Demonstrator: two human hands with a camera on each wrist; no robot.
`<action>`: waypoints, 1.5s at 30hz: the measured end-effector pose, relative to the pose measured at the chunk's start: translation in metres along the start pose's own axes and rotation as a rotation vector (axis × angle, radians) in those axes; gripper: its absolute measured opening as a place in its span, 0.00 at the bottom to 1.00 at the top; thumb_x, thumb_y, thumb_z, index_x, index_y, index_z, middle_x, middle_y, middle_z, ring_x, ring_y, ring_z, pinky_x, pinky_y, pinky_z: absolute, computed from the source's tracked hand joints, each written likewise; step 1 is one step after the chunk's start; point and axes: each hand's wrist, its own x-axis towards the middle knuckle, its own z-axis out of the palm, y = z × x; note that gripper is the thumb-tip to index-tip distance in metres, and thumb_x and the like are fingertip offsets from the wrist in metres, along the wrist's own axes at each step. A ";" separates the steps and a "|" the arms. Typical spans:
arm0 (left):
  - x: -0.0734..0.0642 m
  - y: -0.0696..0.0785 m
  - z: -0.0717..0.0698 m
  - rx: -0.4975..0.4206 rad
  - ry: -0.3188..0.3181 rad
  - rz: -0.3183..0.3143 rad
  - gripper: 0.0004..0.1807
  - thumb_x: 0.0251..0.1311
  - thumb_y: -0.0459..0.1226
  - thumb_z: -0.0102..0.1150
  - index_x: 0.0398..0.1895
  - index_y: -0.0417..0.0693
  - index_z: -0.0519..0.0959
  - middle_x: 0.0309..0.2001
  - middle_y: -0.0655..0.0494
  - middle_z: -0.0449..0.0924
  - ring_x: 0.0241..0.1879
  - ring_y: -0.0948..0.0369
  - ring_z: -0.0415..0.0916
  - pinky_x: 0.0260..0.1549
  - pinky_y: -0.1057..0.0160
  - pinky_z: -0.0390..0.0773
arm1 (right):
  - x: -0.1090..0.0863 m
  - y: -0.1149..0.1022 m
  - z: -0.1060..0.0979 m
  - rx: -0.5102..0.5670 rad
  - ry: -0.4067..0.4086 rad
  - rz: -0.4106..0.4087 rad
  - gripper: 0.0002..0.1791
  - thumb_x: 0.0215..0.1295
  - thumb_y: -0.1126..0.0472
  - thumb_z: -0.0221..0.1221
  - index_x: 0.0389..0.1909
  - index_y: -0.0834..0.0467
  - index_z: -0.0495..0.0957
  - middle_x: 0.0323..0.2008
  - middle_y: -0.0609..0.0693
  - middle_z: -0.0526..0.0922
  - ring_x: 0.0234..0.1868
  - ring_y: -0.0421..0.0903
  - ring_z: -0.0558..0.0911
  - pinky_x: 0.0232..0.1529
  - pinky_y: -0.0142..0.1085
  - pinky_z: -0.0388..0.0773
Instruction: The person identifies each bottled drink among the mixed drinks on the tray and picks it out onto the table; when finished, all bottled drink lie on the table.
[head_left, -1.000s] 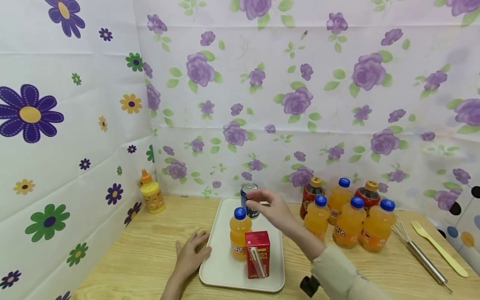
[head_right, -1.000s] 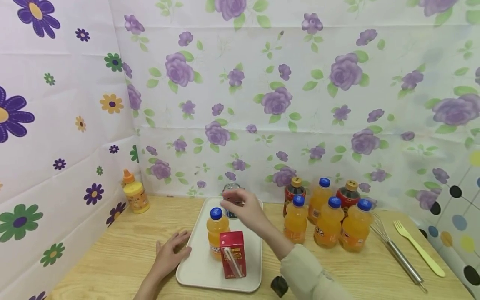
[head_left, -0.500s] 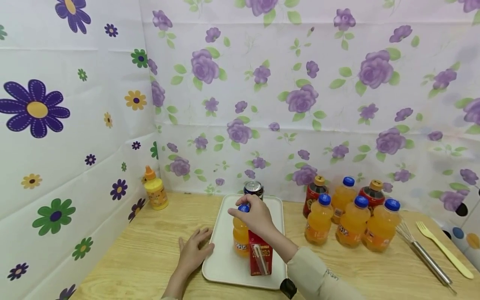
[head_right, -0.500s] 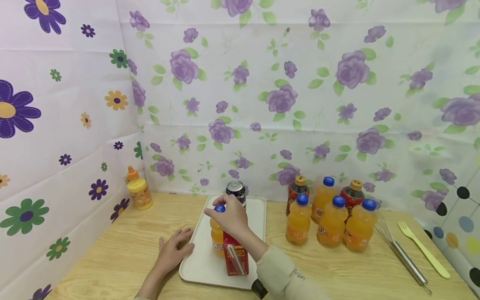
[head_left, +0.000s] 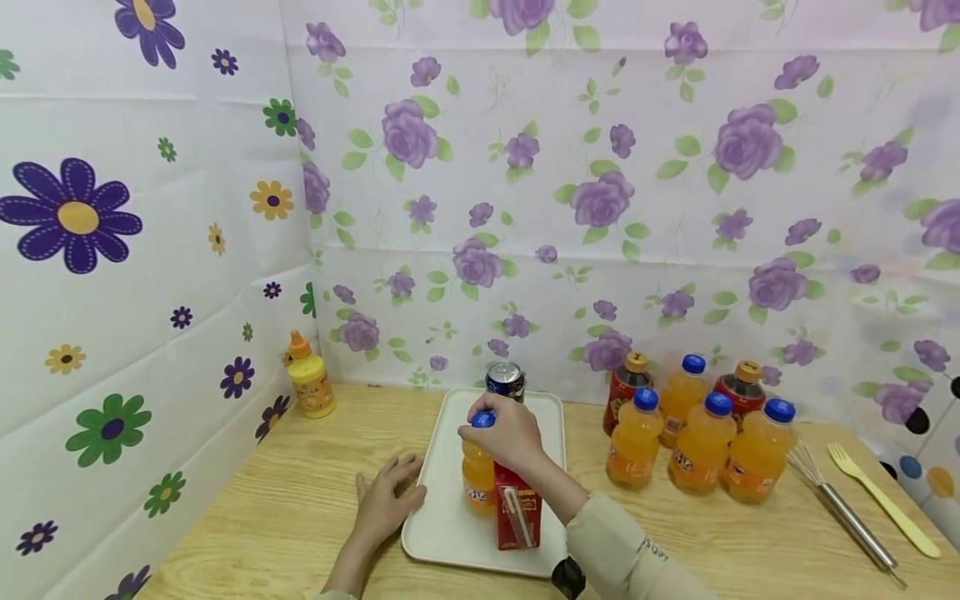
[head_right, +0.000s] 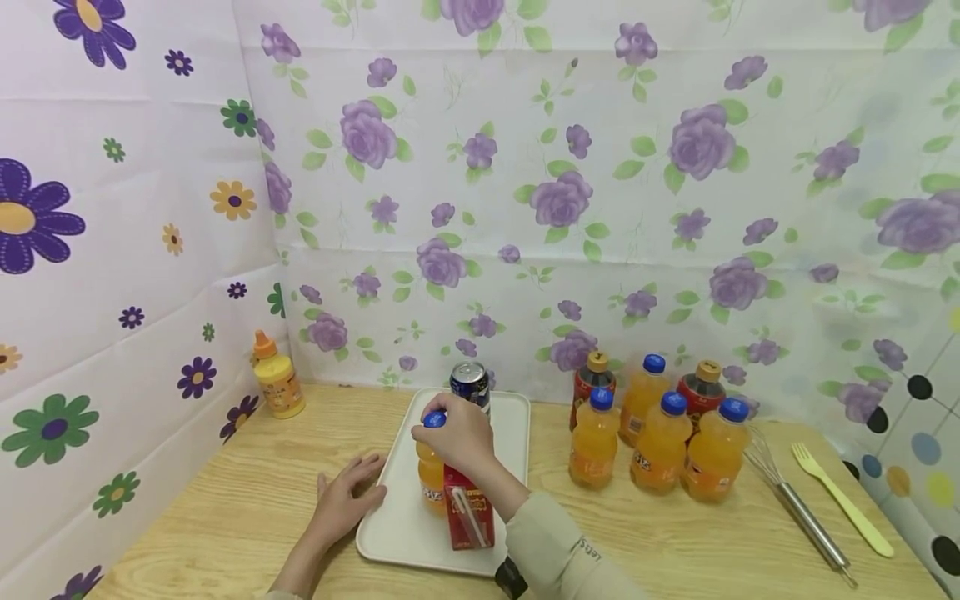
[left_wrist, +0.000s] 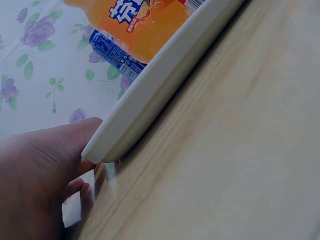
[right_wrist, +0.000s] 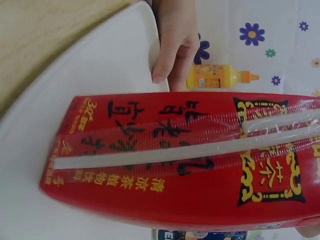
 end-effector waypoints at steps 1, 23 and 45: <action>0.000 0.000 -0.001 0.001 -0.002 0.000 0.24 0.56 0.36 0.65 0.57 0.41 0.79 0.64 0.39 0.74 0.70 0.35 0.59 0.63 0.22 0.27 | 0.000 0.000 0.000 0.004 0.000 -0.002 0.09 0.53 0.52 0.68 0.29 0.50 0.78 0.34 0.51 0.85 0.34 0.46 0.80 0.36 0.39 0.83; 0.003 -0.001 0.002 -0.023 -0.002 0.032 0.23 0.57 0.36 0.64 0.58 0.41 0.79 0.64 0.38 0.74 0.70 0.36 0.60 0.65 0.23 0.26 | 0.028 -0.028 -0.071 0.227 0.059 -0.073 0.06 0.55 0.62 0.65 0.31 0.60 0.79 0.37 0.57 0.82 0.32 0.45 0.78 0.33 0.30 0.82; -0.001 0.000 0.001 0.001 -0.013 0.026 0.24 0.57 0.36 0.65 0.58 0.40 0.78 0.64 0.38 0.73 0.70 0.35 0.59 0.63 0.22 0.28 | -0.023 0.061 -0.211 -0.043 -0.039 -0.032 0.07 0.58 0.61 0.65 0.31 0.61 0.78 0.32 0.53 0.77 0.25 0.43 0.72 0.25 0.32 0.74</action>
